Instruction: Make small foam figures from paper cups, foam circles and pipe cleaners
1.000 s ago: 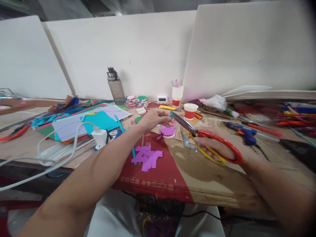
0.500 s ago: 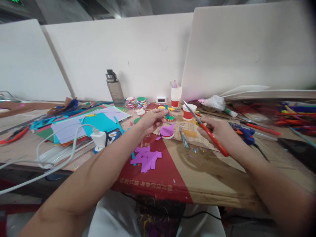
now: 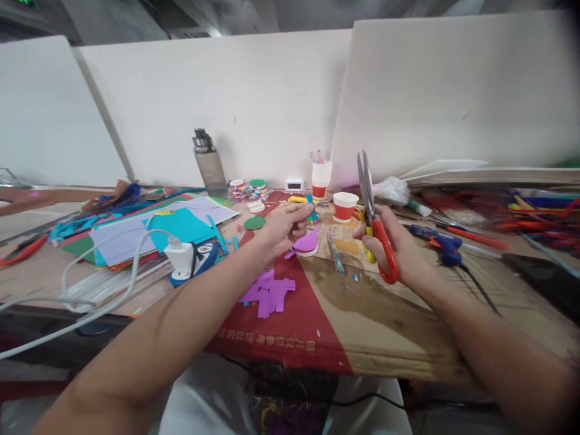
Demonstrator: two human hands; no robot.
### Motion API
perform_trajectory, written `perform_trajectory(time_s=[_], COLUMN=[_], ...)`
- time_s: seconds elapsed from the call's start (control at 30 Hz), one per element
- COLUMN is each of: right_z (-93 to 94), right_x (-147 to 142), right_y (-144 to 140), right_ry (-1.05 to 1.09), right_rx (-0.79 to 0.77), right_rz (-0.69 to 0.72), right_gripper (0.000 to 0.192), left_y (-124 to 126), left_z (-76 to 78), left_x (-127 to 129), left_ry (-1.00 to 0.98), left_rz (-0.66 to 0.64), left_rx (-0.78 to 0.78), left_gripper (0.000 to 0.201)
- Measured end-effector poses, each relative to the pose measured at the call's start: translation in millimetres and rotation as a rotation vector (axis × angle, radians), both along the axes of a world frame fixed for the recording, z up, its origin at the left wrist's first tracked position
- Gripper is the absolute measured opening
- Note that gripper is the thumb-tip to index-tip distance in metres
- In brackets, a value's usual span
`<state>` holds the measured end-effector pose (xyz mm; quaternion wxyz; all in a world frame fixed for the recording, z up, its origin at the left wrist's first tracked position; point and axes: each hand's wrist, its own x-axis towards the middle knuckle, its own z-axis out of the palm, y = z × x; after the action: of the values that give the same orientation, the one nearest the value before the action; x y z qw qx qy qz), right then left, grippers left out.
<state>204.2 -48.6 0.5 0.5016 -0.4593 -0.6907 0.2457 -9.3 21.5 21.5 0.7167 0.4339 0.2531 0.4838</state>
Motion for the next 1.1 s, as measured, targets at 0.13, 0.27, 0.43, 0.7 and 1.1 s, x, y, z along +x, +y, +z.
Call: perform_trajectory(time_s=[0.13, 0.27, 0.43, 0.7, 1.1], right_z=[2.5, 1.4, -1.6, 3.4, 3.7], right_x=[-12.6, -23.6, -28.1, -30.1, -28.3], right_y=[4.3, 11.2, 12.2, 3.5, 4.9], right_ry=[0.271, 0.380, 0.338, 0.245, 0.232], right_rx=[0.035, 0.029, -0.086, -0.158, -0.159], right_rz=[0.014, 0.035, 0.139, 0.258, 0.228], right_gripper=[0.039, 0.043, 0.045, 0.042, 0.046], left_y=[-10.0, -15.8, -19.0, -24.0, -26.4], left_z=[-4.6, -9.5, -14.2, -13.6, -12.7], left_x=[9.4, 14.0, 17.0, 21.3, 21.1], left_ry=[0.054, 0.084, 0.067, 0.030, 0.032], left_rz=[-0.016, -0.089, -0.135, -0.192, -0.171], left_rx=[0.032, 0.077, 0.042, -0.041, -0.077], left_gripper=[0.034, 0.039, 0.039, 0.035, 0.030])
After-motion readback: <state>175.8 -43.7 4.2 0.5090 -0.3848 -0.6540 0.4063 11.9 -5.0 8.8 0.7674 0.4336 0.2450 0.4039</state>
